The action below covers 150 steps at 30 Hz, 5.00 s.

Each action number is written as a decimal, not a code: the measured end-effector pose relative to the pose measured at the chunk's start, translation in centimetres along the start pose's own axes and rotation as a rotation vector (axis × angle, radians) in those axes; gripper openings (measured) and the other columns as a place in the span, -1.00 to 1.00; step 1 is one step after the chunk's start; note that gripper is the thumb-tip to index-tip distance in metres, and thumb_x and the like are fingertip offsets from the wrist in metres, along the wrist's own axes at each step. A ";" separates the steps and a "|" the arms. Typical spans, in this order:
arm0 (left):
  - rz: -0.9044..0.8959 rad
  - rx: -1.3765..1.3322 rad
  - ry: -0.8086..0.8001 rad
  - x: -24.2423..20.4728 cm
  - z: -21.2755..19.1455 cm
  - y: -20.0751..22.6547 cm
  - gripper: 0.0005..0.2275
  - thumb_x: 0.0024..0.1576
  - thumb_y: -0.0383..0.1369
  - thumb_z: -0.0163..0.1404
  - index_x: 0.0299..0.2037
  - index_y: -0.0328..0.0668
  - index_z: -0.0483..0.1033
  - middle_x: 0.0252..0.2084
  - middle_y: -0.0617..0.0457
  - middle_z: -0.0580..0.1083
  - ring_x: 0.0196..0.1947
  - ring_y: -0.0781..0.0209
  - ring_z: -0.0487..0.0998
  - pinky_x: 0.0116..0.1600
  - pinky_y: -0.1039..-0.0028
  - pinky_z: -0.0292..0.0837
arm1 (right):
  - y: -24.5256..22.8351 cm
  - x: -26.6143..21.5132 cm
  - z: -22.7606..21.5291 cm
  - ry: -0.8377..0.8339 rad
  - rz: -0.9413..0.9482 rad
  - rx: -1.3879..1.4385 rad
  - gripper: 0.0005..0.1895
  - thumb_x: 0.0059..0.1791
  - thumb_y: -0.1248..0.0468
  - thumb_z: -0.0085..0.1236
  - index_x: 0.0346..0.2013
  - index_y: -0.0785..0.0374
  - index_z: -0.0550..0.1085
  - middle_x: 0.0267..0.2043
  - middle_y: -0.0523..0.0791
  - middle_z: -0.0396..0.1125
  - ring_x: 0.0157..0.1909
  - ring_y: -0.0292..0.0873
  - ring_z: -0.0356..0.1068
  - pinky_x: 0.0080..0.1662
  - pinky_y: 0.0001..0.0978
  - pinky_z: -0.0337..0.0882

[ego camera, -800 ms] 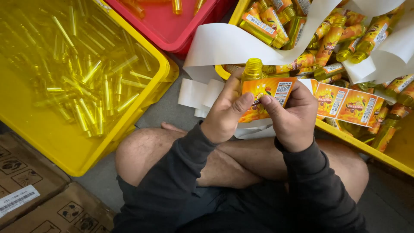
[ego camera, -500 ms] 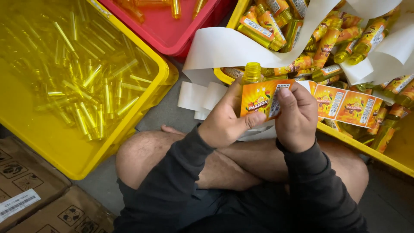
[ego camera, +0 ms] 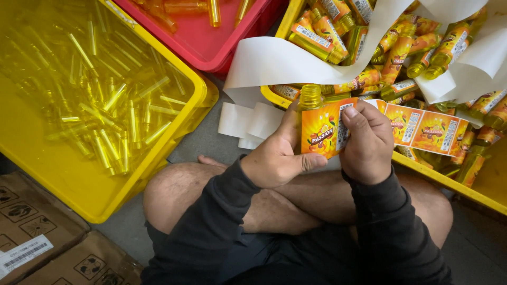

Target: The person sits on the floor and applies labels to small yellow bottles. They peel individual labels from a roll, wrap them around the bottles, and place the labeled bottles into a yellow bin.

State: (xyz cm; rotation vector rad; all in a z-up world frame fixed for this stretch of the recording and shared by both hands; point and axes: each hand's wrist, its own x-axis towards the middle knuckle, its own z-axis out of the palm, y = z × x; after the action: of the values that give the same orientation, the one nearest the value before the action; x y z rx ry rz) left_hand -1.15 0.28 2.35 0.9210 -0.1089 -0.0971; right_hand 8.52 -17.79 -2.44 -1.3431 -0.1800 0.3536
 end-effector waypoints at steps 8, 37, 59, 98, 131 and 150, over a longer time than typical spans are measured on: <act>0.085 -0.157 0.147 0.7 -0.6 -2.9 -0.47 0.35 -0.18 -0.12 0.47 -0.14 0.02 0.31 -0.10 0.33 0.33 0.08 0.36 0.42 0.07 0.28 | -1.5 -0.4 1.4 -0.034 -0.031 -0.101 -0.68 0.14 0.27 0.02 -0.50 0.31 0.36 -0.55 -0.03 0.31 -0.51 -0.20 0.37 -0.33 -0.45 0.41; 0.088 -0.311 0.063 0.5 0.1 -2.7 -0.47 0.31 -0.41 -0.01 0.48 -0.20 0.09 0.27 -0.11 0.36 0.30 0.07 0.40 0.36 0.07 0.35 | -2.2 -0.2 1.6 -0.034 0.012 -0.074 -0.69 0.14 0.30 0.03 -0.49 0.32 0.39 -0.58 -0.06 0.30 -0.52 -0.25 0.35 -0.33 -0.47 0.41; 0.104 0.050 0.235 0.8 -0.9 -1.4 -0.65 0.26 -0.50 0.05 0.24 -0.33 0.32 0.07 -0.05 0.48 0.09 0.21 0.52 0.24 0.30 0.46 | -4.3 -0.3 4.2 -0.083 -0.219 -0.135 -0.77 0.16 0.32 0.07 -0.38 0.32 0.38 -0.34 -0.10 0.25 -0.30 -0.27 0.31 -0.20 -0.43 0.35; 0.109 0.079 1.038 4.3 -8.2 1.2 -0.70 0.18 -0.51 -0.19 0.13 -0.29 0.29 -0.09 -0.02 0.38 -0.24 0.27 0.42 -0.14 0.52 0.38 | -2.3 13.4 17.7 -0.173 -0.003 -0.335 -0.66 0.03 0.28 0.17 0.02 0.44 0.38 -0.30 -0.12 0.35 -0.43 -0.31 0.42 -0.37 -0.56 0.50; -0.063 1.129 0.285 2.7 -0.9 3.1 -0.55 0.05 -0.60 -0.15 0.19 -0.12 0.38 -0.23 -0.16 0.53 -0.10 -0.20 0.57 0.11 0.05 0.41 | -6.0 4.3 -8.0 -0.325 0.415 -1.140 -0.60 -0.02 0.04 -0.24 -0.27 0.03 0.61 -0.25 0.02 0.52 0.10 0.23 0.42 0.28 0.07 0.20; -0.115 0.732 0.032 2.1 -1.5 3.4 -0.24 0.15 0.32 -0.30 0.13 -0.27 0.50 -0.07 -0.11 0.59 0.06 0.06 0.57 0.25 0.24 0.35 | -10.6 2.2 -3.3 -0.432 0.302 -0.864 -0.75 -0.12 0.24 -0.16 -0.52 0.25 0.48 -0.62 0.09 0.29 -0.39 0.11 0.38 -0.11 0.00 0.42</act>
State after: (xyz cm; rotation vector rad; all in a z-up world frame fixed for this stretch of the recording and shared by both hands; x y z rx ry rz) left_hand 1.24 3.19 4.29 1.6602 -0.0598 -0.1535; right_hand 13.15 -21.97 6.95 -2.1405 -0.5341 0.8882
